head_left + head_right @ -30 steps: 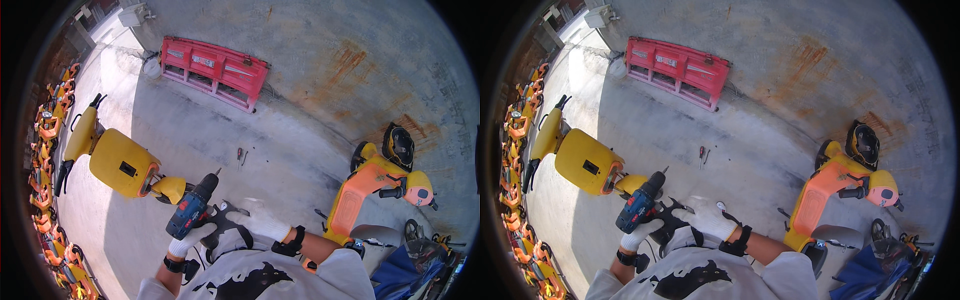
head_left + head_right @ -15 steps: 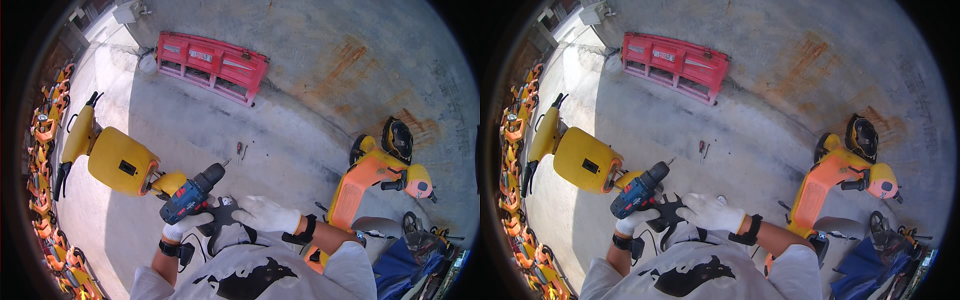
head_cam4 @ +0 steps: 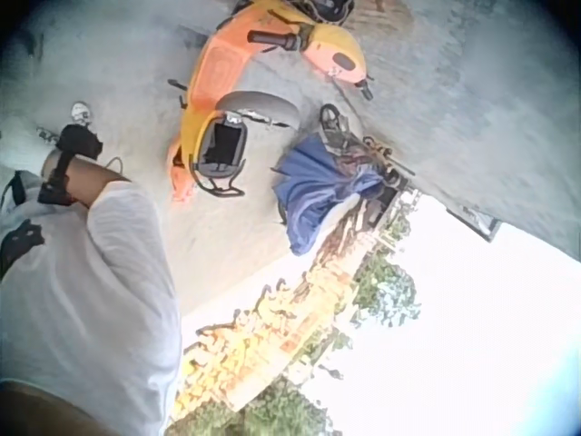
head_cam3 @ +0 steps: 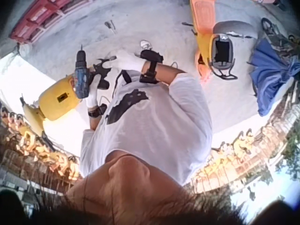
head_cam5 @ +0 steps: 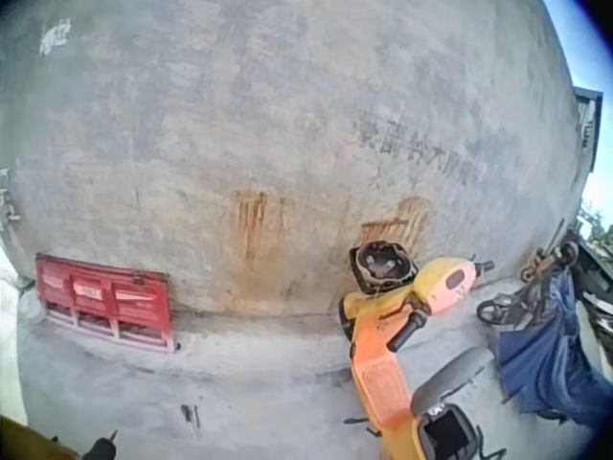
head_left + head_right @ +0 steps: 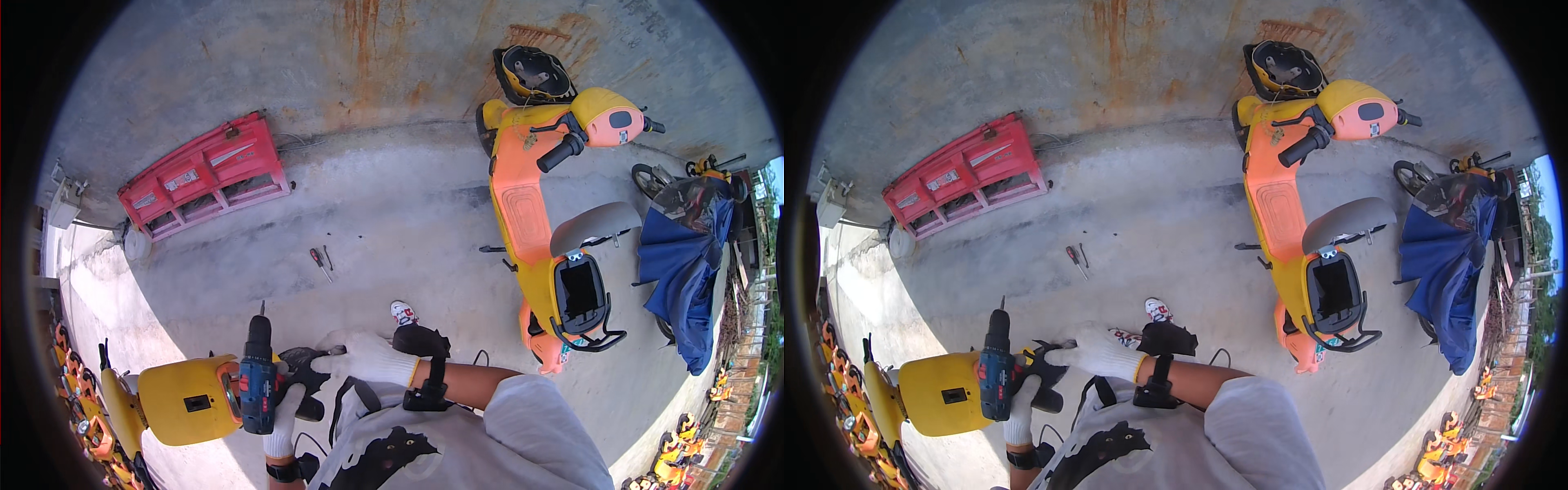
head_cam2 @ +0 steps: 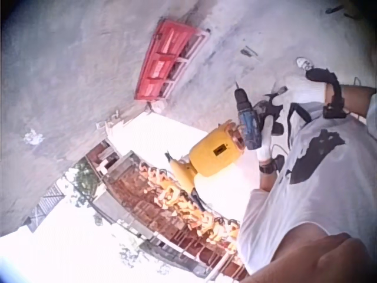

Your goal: Remove the front panel of an electric scooter using an electric drill.

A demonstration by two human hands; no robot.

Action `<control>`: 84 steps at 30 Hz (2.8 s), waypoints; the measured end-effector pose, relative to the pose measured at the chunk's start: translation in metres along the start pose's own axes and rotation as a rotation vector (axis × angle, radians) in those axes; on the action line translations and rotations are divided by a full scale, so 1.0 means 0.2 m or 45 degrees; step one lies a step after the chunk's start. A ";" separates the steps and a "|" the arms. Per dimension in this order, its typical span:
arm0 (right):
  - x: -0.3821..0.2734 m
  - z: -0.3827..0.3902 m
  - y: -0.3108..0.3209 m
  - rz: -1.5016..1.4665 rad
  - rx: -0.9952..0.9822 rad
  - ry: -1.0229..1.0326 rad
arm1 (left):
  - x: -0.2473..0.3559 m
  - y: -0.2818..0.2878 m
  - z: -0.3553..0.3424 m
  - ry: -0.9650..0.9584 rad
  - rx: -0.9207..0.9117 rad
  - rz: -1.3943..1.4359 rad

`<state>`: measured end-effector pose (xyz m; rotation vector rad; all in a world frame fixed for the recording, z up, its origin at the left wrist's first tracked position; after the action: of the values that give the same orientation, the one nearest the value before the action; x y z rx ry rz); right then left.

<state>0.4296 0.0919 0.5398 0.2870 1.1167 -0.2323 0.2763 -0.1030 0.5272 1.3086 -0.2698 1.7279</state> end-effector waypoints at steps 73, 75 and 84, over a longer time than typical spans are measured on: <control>-0.24 -0.13 -0.12 0.911 -0.567 -0.017 | 0.12 0.00 0.13 -0.196 0.032 0.564; -0.24 -0.14 -0.10 1.183 -0.603 -0.002 | 0.15 -0.01 0.13 -0.253 0.020 0.584; -0.18 -0.14 -0.05 0.671 -0.970 -0.231 | 0.22 -0.01 0.10 -0.020 -0.071 0.866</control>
<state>0.3878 0.0938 0.5605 -0.1269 0.8430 0.6181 0.2894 -0.0915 0.5713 1.2691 -0.8417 2.2431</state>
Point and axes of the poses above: each hand's wrist, its own z-axis away from the middle knuckle, its own y-axis out of the back of the hand, x = y × z, the point moved 7 cm from there along -z, towards the middle knuckle, and after that the axes turned 5 degrees about y, right-handed, at the moved point
